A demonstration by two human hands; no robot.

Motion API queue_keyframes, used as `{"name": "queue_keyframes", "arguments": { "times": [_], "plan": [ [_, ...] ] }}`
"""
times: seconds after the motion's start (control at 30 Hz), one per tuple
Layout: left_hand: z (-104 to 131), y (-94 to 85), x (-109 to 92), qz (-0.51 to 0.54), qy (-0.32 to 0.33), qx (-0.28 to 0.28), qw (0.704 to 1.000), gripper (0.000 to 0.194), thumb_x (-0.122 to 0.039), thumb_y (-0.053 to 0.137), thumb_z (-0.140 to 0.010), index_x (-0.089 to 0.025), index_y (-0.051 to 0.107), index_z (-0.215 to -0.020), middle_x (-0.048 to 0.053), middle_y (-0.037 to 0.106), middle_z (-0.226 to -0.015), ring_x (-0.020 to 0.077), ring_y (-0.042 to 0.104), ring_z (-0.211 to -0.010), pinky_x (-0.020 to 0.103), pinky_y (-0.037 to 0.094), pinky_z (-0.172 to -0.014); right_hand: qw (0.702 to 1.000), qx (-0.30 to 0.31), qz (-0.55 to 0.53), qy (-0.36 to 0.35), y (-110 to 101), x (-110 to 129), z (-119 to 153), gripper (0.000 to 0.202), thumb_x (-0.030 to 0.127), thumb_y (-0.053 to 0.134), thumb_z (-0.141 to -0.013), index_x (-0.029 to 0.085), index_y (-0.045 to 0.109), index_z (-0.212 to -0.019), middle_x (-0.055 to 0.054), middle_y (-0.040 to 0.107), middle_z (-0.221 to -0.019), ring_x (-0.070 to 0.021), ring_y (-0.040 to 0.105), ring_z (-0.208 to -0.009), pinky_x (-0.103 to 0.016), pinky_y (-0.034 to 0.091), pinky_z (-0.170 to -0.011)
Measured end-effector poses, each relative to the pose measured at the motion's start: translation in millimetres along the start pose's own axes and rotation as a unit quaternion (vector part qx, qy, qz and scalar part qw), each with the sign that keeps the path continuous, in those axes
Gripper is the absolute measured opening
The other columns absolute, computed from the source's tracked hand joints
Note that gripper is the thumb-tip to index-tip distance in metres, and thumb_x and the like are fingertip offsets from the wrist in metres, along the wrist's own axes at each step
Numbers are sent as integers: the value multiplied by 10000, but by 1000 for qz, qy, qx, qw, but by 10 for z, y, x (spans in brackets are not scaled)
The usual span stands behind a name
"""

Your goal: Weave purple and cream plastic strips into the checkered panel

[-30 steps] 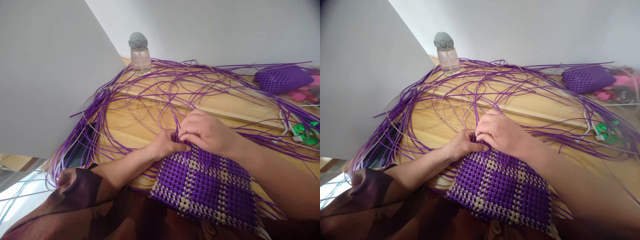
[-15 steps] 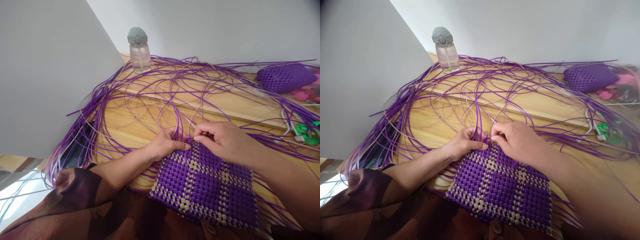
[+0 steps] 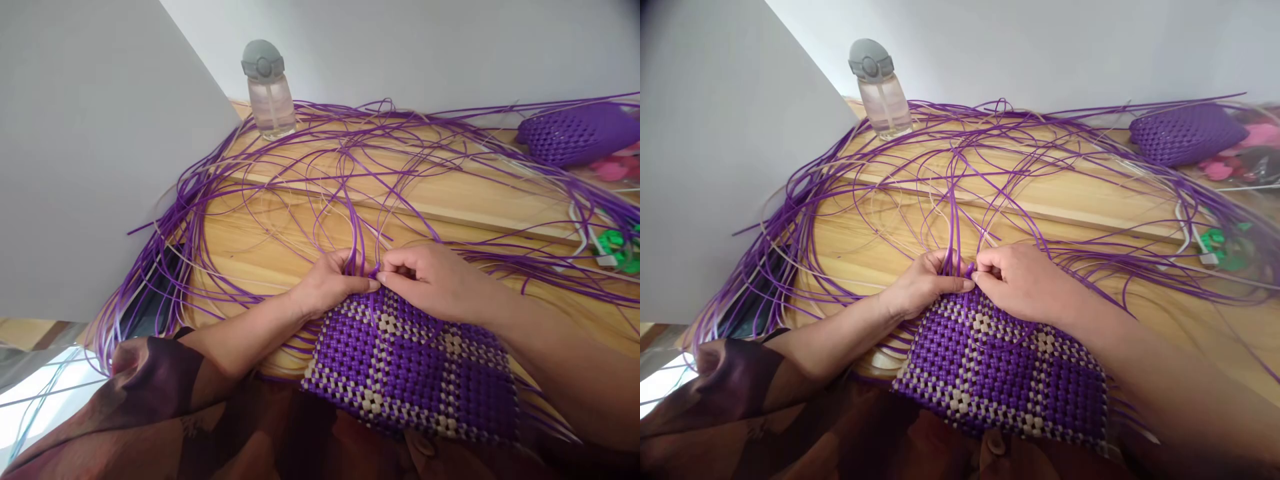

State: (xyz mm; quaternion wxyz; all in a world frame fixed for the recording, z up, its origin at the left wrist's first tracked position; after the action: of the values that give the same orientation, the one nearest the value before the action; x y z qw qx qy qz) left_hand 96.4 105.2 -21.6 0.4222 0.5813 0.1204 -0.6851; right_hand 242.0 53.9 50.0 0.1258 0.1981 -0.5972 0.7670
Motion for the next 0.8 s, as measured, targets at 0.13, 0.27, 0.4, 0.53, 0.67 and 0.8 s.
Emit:
{"name": "queue_keyframes", "arguments": {
  "times": [0.13,0.27,0.4,0.53,0.67,0.8],
  "plan": [
    [-16,0,22,7,-26,8,1000,259,-223,810,-616,-130,601,-736,-36,596,-659,60,509,-593,222,379,-641,1000,4,-19,11,-9,-14,-3,228,284,514,-860,199,560,-653,33,540,-570,-107,451,-524,-282,273,-526],
    [-29,-14,31,5,-47,30,998,230,-252,787,-651,-123,645,-779,-16,621,-688,77,533,-610,239,394,-660,994,-39,-89,42,84,-77,7,168,297,528,-853,199,586,-729,31,571,-617,-109,491,-561,-271,322,-556],
    [-25,0,42,54,-93,22,994,264,-262,800,-616,-126,657,-791,3,648,-712,105,570,-629,260,431,-682,986,-38,-152,62,200,-156,5,210,336,538,-847,198,556,-690,44,531,-597,-102,467,-556,-259,338,-536],
    [-8,29,42,53,-77,14,996,314,-322,821,-628,-128,643,-800,-10,628,-688,87,553,-610,238,417,-647,983,-45,-166,58,231,-184,-16,212,315,542,-836,194,547,-662,53,488,-561,-91,426,-527,-255,313,-509],
    [-3,28,20,17,-10,2,1000,330,-323,846,-626,-131,639,-795,-27,617,-677,68,536,-604,217,401,-629,975,-46,-209,58,218,-175,-24,212,301,557,-812,184,533,-637,54,447,-552,-81,375,-515,-249,285,-488],
    [-15,36,34,70,-78,1,995,332,-280,855,-589,-121,678,-819,10,672,-715,95,589,-611,250,457,-667,957,-30,-277,75,216,-203,-19,227,327,564,-801,181,517,-633,55,397,-543,-79,329,-503,-249,252,-477]
  ]
}}
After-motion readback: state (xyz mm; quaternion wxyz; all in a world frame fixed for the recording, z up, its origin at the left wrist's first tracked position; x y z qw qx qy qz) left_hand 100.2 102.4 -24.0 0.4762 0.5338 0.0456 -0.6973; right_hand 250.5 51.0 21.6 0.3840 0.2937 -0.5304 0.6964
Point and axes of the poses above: each hand's wrist, its own z-axis away from the middle knuckle, its own y-axis out of the palm, x = y × z, the point moved 3 cm from there along -z, towards the middle knuckle
